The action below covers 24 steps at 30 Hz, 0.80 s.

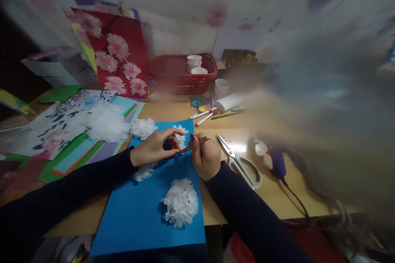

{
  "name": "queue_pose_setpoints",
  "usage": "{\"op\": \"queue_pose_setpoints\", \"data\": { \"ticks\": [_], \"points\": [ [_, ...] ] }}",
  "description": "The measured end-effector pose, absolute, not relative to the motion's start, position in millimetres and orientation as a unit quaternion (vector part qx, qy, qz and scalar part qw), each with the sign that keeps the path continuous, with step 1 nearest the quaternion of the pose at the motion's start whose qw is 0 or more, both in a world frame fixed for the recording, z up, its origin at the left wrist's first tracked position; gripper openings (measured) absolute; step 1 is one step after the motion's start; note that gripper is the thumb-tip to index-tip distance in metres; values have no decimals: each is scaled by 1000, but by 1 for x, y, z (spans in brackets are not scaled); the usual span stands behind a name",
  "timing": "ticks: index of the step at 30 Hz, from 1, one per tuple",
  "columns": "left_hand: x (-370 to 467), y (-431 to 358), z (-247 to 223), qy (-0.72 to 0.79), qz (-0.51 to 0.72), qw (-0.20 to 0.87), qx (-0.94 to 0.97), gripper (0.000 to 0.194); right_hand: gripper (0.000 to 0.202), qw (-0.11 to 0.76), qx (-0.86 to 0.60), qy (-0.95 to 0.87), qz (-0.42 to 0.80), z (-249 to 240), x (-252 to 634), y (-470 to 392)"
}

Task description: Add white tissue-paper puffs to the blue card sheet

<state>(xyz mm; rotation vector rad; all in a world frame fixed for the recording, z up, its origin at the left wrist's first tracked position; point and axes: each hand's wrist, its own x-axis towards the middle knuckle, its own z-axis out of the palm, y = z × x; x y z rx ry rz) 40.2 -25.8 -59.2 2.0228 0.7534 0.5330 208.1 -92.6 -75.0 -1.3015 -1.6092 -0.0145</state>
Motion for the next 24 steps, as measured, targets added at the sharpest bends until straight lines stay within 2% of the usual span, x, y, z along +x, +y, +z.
{"op": "queue_pose_setpoints", "data": {
  "ticks": [13, 17, 24],
  "points": [
    [39, -24, -60, 301, 210, 427, 827, 43, 24, 469, -530, -704, -47, -77, 209, -88],
    [35, -20, -52, 312, 213, 398, 836, 39, 26, 485, -531, -694, -35, -76, 207, -86],
    [31, -17, -48, 299, 211, 368, 855, 45, 32, 543, -560, -624, 37, -82, 209, -90]
  ]
}}
